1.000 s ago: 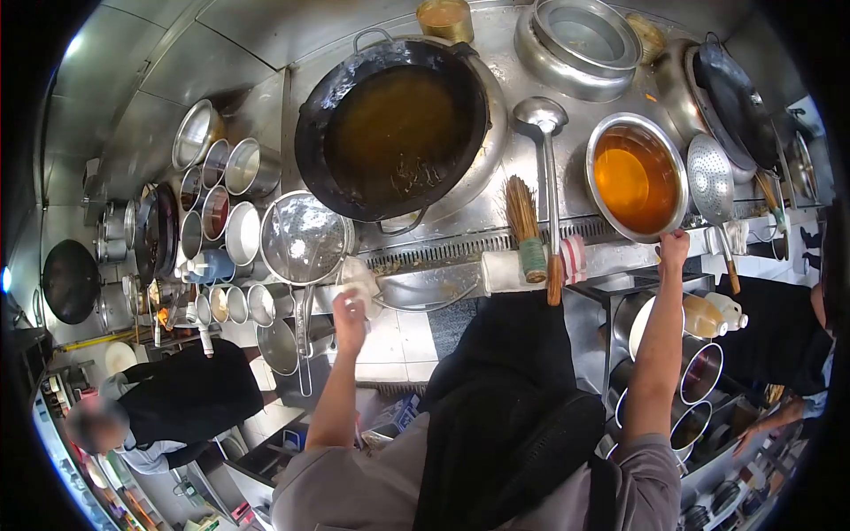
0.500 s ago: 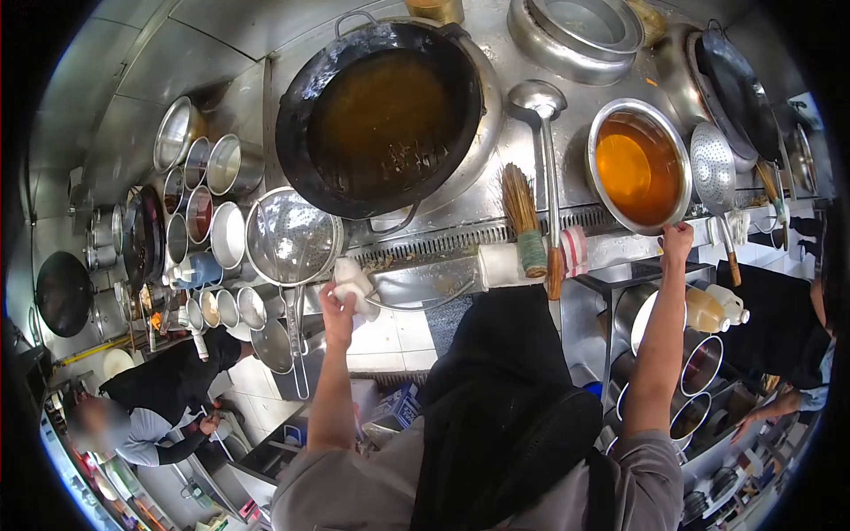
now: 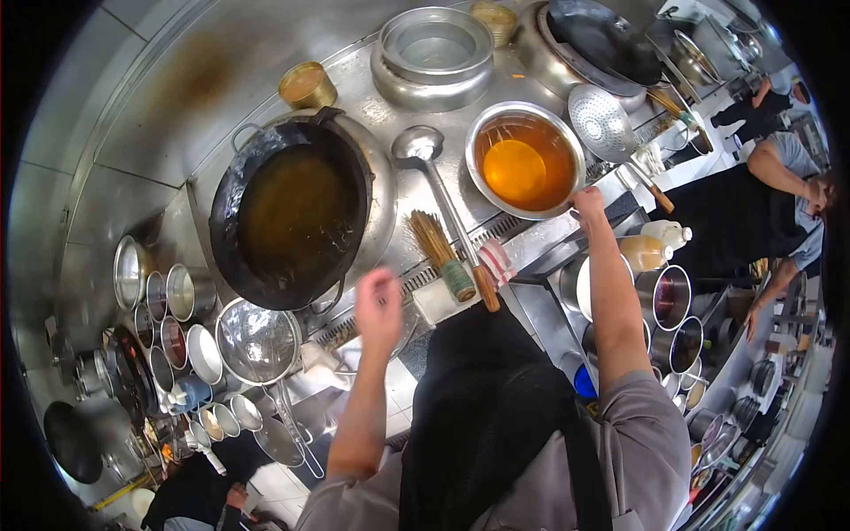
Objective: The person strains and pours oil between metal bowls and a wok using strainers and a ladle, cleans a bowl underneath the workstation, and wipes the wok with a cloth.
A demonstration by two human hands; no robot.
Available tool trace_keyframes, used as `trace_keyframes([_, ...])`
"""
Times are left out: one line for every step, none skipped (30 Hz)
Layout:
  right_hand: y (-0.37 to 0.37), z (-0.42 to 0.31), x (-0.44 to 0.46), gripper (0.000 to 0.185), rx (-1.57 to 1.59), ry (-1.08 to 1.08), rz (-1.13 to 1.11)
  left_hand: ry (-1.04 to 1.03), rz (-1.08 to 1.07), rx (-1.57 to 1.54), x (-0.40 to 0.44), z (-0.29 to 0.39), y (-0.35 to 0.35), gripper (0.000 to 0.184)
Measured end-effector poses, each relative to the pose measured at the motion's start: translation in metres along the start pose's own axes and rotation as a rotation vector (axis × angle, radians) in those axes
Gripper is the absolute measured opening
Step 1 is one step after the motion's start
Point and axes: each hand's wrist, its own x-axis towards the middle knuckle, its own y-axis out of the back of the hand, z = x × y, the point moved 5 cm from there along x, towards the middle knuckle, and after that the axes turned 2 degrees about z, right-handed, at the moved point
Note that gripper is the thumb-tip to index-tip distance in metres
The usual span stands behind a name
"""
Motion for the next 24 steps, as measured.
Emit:
trace_keyframes([0.0, -0.005, 0.002, 0.037, -0.015, 0.003, -0.026, -0.09, -0.082, -0.061, 0.023, -0.01, -0.038, 0.023])
trace_keyframes([0.001, -0.009, 0.003, 0.034, -0.034, 0.005, -0.052, -0.036, -0.161, -0.181, 0.044, -0.007, -0.076, 0.029])
trace_keyframes([0.003, -0.014, 0.005, 0.032, -0.057, 0.007, -0.077, 0.001, -0.215, -0.216, 0.069, -0.016, -0.114, 0.034])
trace_keyframes([0.008, -0.017, 0.009, 0.033, -0.05, 0.023, -0.055, 0.039, -0.268, -0.251, 0.092, -0.027, -0.149, 0.039])
trace_keyframes([0.01, -0.021, 0.018, 0.034, -0.045, 0.044, -0.037, 0.104, -0.284, -0.212, 0.113, -0.031, -0.179, 0.043])
trace_keyframes([0.01, -0.027, 0.027, 0.035, -0.042, 0.065, -0.024, 0.171, -0.296, -0.172, 0.13, -0.036, -0.204, 0.047])
trace_keyframes([0.011, -0.038, 0.025, 0.035, 0.009, 0.065, -0.065, 0.255, -0.324, -0.143, 0.147, -0.044, -0.228, 0.05])
trace_keyframes([0.01, -0.042, 0.029, 0.035, -0.013, 0.066, -0.095, 0.342, -0.351, -0.112, 0.159, -0.052, -0.245, 0.052])
trace_keyframes([0.01, -0.041, 0.037, 0.035, -0.037, 0.062, -0.128, 0.461, -0.42, -0.263, 0.164, -0.054, -0.258, 0.049])
trace_keyframes([0.009, -0.043, 0.044, 0.035, -0.062, 0.063, -0.164, 0.448, -0.436, -0.258, 0.17, -0.054, -0.266, 0.049])
trace_keyframes([0.009, -0.042, 0.048, 0.036, -0.077, 0.064, -0.179, 0.436, -0.443, -0.254, 0.174, -0.056, -0.271, 0.049])
trace_keyframes([0.009, -0.046, 0.044, 0.032, -0.018, 0.055, -0.2, 0.429, -0.437, -0.246, 0.175, -0.062, -0.271, 0.05])
trace_keyframes([0.009, -0.04, 0.057, 0.027, -0.073, 0.179, -0.22, 0.299, -0.425, -0.4, 0.179, -0.081, -0.282, 0.052])
trace_keyframes([0.006, -0.033, 0.07, 0.023, -0.023, 0.206, -0.303, 0.348, -0.439, -0.251, 0.177, -0.075, -0.276, 0.054])
trace_keyframes([0.003, -0.044, 0.055, 0.024, 0.068, 0.202, -0.289, 0.361, -0.344, -0.362, 0.169, -0.05, -0.265, 0.055])
trace_keyframes([0.001, -0.064, 0.029, 0.024, 0.076, 0.184, -0.298, 0.311, -0.339, -0.306, 0.17, -0.055, -0.265, 0.052])
trace_keyframes([0.002, -0.062, 0.039, 0.018, 0.039, 0.199, -0.394, 0.262, -0.332, -0.25, 0.17, -0.06, -0.265, 0.049])
trace_keyframes([0.0, -0.057, 0.05, 0.02, 0.065, 0.197, -0.395, 0.213, -0.322, -0.192, 0.171, -0.065, -0.266, 0.046])
trace_keyframes([0.0, -0.067, 0.044, 0.017, 0.1, 0.256, -0.392, 0.203, -0.329, -0.391, 0.172, -0.096, -0.284, 0.042])
trace_keyframes([0.004, -0.058, 0.059, 0.02, 0.078, 0.245, -0.337, 0.252, -0.335, -0.408, 0.171, -0.077, -0.274, 0.04])
trace_keyframes([0.003, -0.062, 0.052, 0.019, 0.093, 0.242, -0.326, 0.258, -0.351, -0.313, 0.17, -0.072, -0.266, 0.039])
trace_keyframes([0.006, -0.069, 0.044, 0.019, 0.108, 0.232, -0.307, 0.274, -0.345, -0.267, 0.169, -0.055, -0.255, 0.037])
trace_keyframes([0.008, -0.074, 0.044, 0.02, 0.114, 0.255, -0.315, 0.263, -0.335, -0.32, 0.17, -0.042, -0.247, 0.037])
trace_keyframes([0.01, -0.081, 0.044, 0.021, 0.12, 0.277, -0.32, 0.25, -0.328, -0.375, 0.17, -0.034, -0.24, 0.039])
